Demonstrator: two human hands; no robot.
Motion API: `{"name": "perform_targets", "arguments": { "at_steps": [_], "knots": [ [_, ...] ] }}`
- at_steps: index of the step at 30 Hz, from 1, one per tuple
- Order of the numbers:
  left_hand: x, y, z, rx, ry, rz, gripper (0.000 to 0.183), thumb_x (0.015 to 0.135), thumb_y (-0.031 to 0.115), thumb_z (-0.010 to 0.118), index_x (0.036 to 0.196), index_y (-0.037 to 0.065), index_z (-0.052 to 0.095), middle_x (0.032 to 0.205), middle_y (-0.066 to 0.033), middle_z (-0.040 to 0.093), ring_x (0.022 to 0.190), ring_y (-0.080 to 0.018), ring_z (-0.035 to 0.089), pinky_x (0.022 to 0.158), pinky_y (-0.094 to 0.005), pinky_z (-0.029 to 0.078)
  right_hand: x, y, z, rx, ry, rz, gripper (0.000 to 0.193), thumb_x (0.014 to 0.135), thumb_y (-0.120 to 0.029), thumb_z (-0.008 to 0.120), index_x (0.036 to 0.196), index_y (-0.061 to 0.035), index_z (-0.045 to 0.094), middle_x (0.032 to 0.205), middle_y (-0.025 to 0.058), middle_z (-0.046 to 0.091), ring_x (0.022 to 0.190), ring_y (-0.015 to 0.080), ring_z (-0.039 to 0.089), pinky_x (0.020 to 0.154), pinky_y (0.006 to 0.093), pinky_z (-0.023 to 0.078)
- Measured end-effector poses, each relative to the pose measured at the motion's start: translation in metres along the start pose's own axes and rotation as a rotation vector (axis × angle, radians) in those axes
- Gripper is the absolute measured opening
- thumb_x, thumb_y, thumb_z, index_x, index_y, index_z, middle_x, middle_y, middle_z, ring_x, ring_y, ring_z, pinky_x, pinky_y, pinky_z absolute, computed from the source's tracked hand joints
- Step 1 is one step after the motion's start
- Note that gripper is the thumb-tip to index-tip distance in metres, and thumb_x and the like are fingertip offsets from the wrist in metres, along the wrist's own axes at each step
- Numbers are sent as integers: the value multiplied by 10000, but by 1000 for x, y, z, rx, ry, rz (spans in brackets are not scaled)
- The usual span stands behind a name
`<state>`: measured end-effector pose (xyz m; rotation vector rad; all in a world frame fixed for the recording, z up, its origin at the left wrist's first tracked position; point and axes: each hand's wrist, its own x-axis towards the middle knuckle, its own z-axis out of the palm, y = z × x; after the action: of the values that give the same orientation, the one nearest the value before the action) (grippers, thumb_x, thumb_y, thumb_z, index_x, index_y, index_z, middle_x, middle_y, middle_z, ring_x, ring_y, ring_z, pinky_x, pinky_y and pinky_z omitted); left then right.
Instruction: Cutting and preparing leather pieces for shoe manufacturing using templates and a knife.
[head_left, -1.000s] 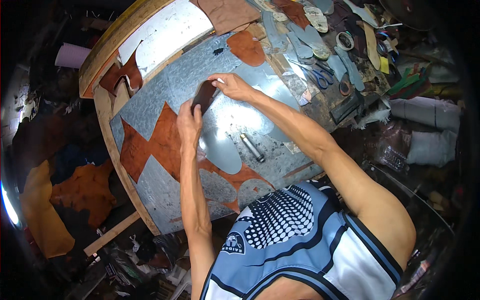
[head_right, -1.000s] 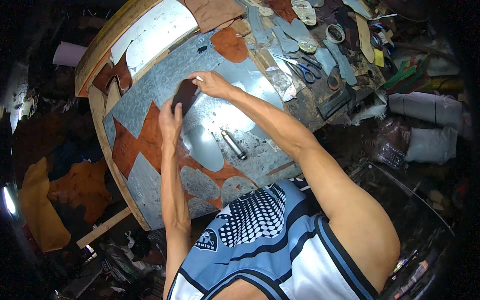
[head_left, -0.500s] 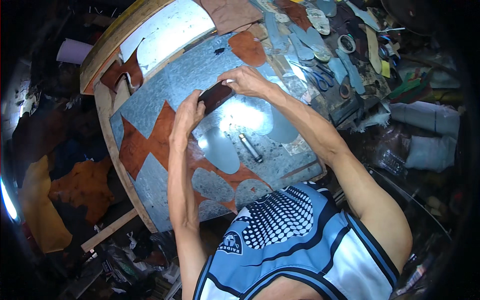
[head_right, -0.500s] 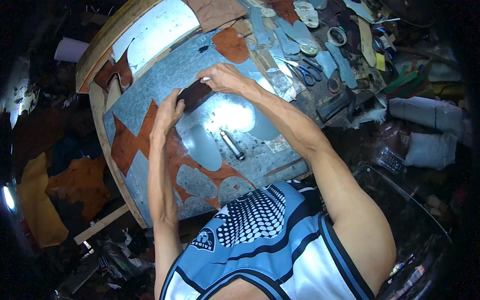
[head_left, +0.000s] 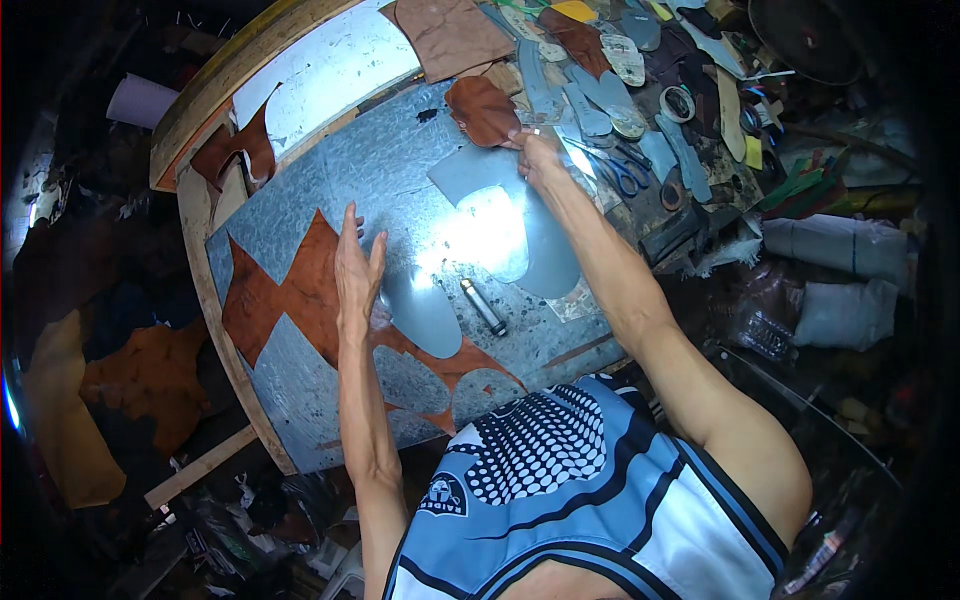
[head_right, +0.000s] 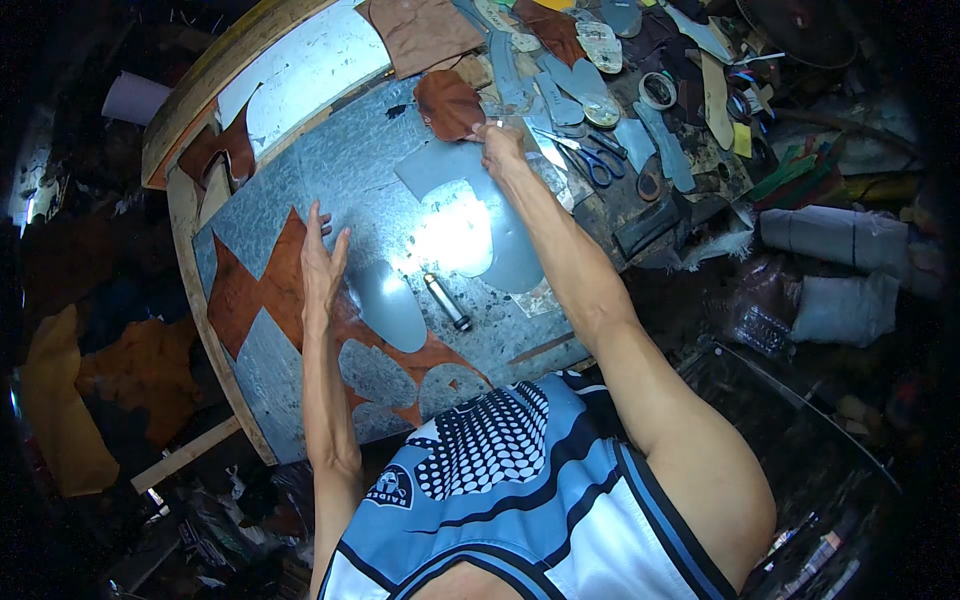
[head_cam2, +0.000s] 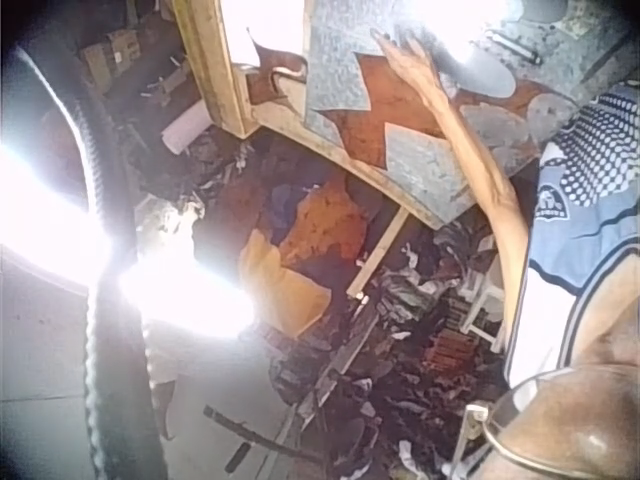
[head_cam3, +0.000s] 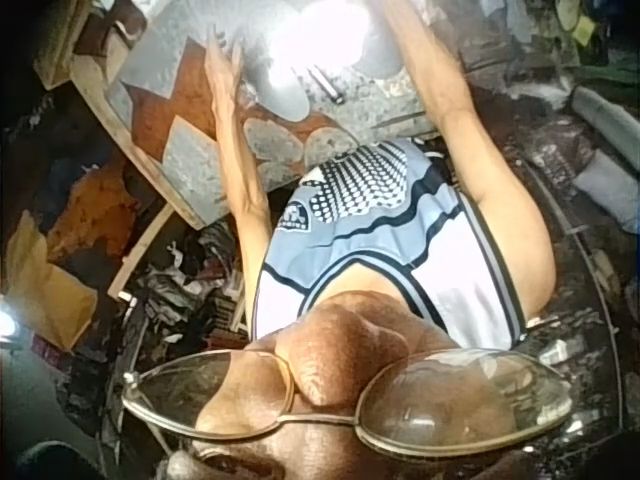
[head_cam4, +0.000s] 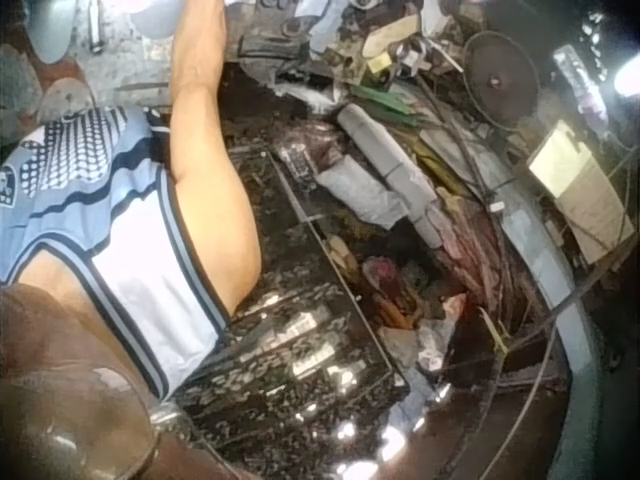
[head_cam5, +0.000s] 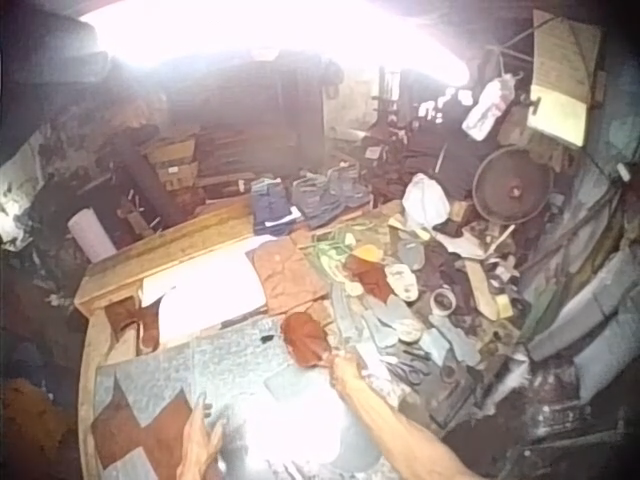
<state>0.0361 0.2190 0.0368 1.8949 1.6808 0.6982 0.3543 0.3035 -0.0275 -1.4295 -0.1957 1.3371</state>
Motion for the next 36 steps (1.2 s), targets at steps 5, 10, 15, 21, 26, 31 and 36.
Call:
{"name": "perform_targets", "arguments": {
  "at_steps": [5, 10, 15, 21, 26, 31, 36],
  "knots": [
    [-18, -4, -3, -40, 13, -95, 651, 915, 205, 632, 1453, -3, 332, 1277, -265, 549, 1131, -355, 585, 932, -431, 493, 6, 0, 2, -15, 16, 21, 168, 841, -85, 662, 975, -52, 565, 826, 147, 679, 425, 115, 398, 375, 306, 272],
    [-39, -3, -8, -118, 42, -149, 666, 911, 202, 639, 1463, 9, 320, 1274, -250, 556, 1126, -336, 590, 932, -426, 496, 14, 5, -8, -22, -4, -34, 175, 859, -117, 653, 993, -38, 572, 832, 133, 672, 401, 117, 369, 367, 290, 278],
    [-100, -36, -27, -84, 232, -191, 564, 920, 171, 620, 1403, -28, 406, 1285, -240, 553, 1147, -332, 574, 965, -416, 469, -14, 10, -40, -328, -70, -229, 108, 872, -218, 650, 868, -114, 621, 561, -42, 434, 387, 68, 332, 348, 261, 262],
    [-180, -88, -36, 190, 389, -342, 480, 902, 195, 616, 1300, -52, 512, 1294, -269, 531, 1233, -422, 470, 1055, -451, 367, -12, -23, -166, -1210, 183, -659, 393, 881, -346, 597, 1143, -59, 657, 1024, 203, 691, 919, 334, 666, 808, 405, 497],
    [-213, -101, -19, 333, 357, -395, 482, 911, 213, 596, 1295, -66, 512, 1332, -296, 489, 1265, -459, 427, 1083, -475, 333, 8, -23, -187, -1566, 238, -778, 389, 848, -173, 528, 1197, -37, 633, 1165, 247, 625, 1087, 424, 579, 921, 460, 463],
    [-213, -77, -9, -44, 393, -432, 447, 965, 168, 500, 1351, -55, 470, 1373, -264, 485, 1298, -409, 440, 1096, -424, 339, -35, -29, -156, -1643, 258, -859, 362, 878, -180, 546, 1199, -33, 630, 1152, 228, 629, 1073, 382, 595, 880, 446, 475],
    [-211, -82, -7, -576, 538, -566, 474, 992, 165, 510, 1411, -28, 400, 1405, -194, 477, 1302, -264, 463, 1056, -334, 384, -154, 24, -74, -1502, -189, -720, 439, 916, -345, 622, 1207, -17, 620, 896, 185, 669, 790, 306, 653, 701, 381, 515]
  ]
}}
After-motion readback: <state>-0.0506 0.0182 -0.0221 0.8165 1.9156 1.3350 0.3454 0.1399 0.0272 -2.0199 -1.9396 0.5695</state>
